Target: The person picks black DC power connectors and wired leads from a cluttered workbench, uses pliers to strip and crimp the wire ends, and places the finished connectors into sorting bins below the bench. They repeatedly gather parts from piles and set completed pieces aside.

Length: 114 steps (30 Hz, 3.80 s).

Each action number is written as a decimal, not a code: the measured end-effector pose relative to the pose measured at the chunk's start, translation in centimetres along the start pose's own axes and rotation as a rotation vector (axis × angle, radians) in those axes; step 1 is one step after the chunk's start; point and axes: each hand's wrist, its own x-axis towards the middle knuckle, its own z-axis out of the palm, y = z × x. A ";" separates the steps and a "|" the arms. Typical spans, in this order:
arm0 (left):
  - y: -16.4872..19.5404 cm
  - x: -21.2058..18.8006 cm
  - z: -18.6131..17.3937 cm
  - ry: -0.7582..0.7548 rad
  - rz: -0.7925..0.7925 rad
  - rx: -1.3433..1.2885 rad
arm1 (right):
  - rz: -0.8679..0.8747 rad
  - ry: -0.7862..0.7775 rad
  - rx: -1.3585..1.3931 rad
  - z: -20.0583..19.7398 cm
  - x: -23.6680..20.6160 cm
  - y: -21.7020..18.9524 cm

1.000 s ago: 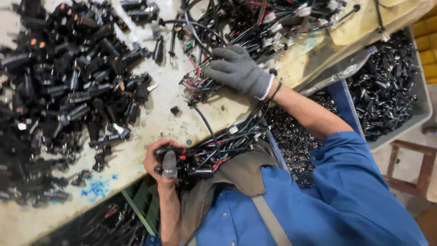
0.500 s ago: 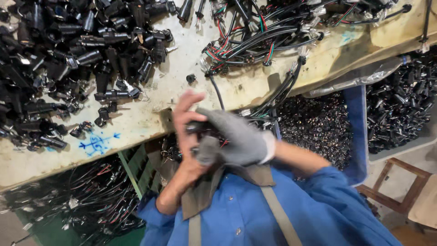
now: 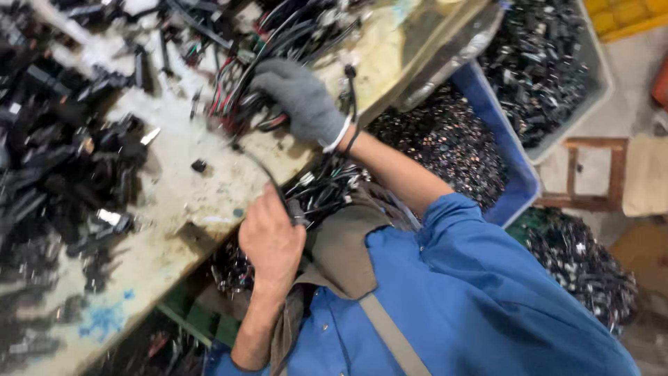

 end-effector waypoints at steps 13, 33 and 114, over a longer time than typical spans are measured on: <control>-5.8 -5.1 -1.9 -0.270 0.361 -0.456 | -0.368 -0.315 0.014 -1.1 1.8 2.5; -15.7 8.9 -4.1 0.333 -0.227 0.356 | 0.052 -0.120 0.339 2.8 7.4 -5.3; -4.0 -6.7 2.2 -0.054 -0.236 -1.558 | 0.850 -0.482 2.182 -0.3 -6.4 -11.2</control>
